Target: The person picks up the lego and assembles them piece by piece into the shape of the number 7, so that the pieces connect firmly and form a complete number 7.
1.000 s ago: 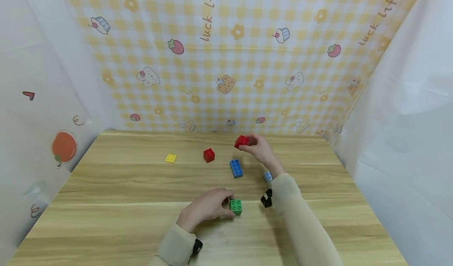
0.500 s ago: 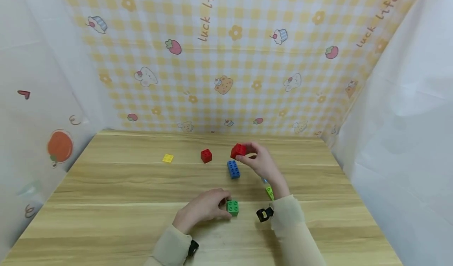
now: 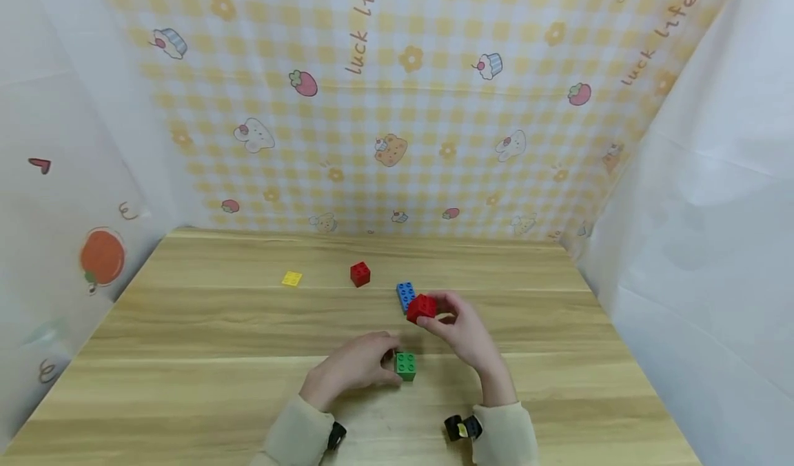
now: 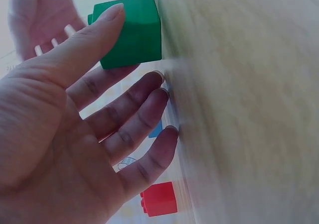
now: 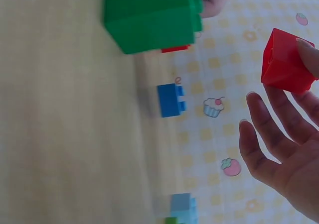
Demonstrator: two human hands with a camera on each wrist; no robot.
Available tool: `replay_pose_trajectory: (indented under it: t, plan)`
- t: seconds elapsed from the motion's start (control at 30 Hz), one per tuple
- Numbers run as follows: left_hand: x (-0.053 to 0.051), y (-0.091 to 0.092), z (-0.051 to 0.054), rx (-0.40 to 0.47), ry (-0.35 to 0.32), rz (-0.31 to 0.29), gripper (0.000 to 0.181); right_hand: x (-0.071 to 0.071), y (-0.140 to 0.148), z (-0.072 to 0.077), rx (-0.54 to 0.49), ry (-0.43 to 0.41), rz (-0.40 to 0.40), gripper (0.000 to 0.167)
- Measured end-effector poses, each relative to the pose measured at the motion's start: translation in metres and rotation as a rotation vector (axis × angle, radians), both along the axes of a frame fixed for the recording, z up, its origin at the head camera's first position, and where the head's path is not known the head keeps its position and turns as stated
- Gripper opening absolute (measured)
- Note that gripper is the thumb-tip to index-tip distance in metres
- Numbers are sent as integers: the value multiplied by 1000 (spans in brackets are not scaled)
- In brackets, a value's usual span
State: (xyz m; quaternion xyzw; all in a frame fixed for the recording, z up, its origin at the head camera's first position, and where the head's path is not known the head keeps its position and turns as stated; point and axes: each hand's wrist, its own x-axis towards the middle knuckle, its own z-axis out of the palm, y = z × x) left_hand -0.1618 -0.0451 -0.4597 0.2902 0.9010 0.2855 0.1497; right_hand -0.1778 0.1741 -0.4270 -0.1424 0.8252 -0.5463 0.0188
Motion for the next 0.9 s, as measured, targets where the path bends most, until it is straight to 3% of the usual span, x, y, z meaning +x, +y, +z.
replay_pose_trajectory:
  t: [0.13, 0.33, 0.57, 0.9]
  plan:
    - [-1, 0, 0, -5, -9, -1, 37, 11, 2, -9, -13, -50, -18, 38]
    - [-1, 0, -1, -3, -29, 12, 42, 17, 4, -20, 5, -74, 25, 38]
    - [-3, 2, -4, 12, -8, -10, 30, 21, 10, -24, 53, -74, 140, 35]
    - [-3, 1, -5, 12, 12, 2, 34, 24, 7, -22, 55, -136, 254, 32]
